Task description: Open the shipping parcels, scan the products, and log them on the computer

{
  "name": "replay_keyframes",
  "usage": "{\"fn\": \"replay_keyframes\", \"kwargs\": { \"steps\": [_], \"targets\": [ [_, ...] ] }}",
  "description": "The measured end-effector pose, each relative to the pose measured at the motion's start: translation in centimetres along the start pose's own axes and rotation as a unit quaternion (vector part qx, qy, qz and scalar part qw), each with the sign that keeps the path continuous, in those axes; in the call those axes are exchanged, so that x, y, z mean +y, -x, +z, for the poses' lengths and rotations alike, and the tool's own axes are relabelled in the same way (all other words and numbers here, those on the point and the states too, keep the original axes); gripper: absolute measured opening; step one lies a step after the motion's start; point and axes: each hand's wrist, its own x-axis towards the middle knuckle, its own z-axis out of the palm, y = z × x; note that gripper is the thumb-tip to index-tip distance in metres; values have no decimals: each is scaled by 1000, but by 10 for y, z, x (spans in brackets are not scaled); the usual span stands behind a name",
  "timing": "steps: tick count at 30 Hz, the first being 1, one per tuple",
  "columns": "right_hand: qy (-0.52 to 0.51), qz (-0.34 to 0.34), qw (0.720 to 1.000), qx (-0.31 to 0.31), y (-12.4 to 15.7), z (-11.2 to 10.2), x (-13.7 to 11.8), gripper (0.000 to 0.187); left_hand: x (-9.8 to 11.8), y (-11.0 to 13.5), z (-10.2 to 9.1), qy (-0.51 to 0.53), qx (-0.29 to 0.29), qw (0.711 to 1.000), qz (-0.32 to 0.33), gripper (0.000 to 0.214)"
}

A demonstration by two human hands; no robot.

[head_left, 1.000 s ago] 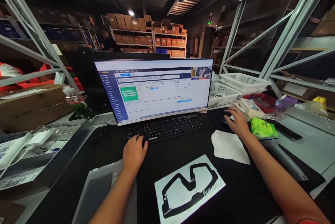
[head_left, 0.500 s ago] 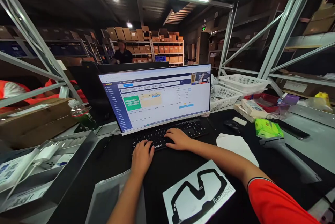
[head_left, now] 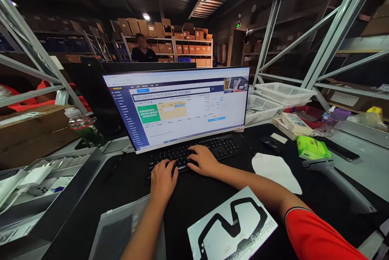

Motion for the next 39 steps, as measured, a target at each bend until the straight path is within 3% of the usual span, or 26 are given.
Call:
{"fn": "replay_keyframes", "kwargs": {
  "steps": [3,8,12,18,22,29,35,39],
  "targets": [
    [-14,-6,1000,-14,3,-2,-1,21,2,0,-1,-7,1,1000,2,40],
    [-51,29,997,-39,-6,0,-6,35,3,1,-4,-22,1,1000,1,39],
    [-28,29,998,-58,-11,-2,-5,28,6,2,-5,-31,-5,1000,0,38],
    [83,177,980,-29,1,-13,11,47,16,8,-6,-58,-11,998,-33,44],
    [86,201,975,-30,2,-18,18,48,21,11,-8,-73,-22,996,-40,45],
    [65,186,980,-6,3,-15,20,44,24,12,-13,-79,-25,995,-56,46],
    [2,91,995,26,5,-3,12,40,13,8,-15,-71,-14,994,-75,64],
    [-32,57,998,8,3,2,7,36,6,6,-17,-65,8,995,-70,58]
  ]
}}
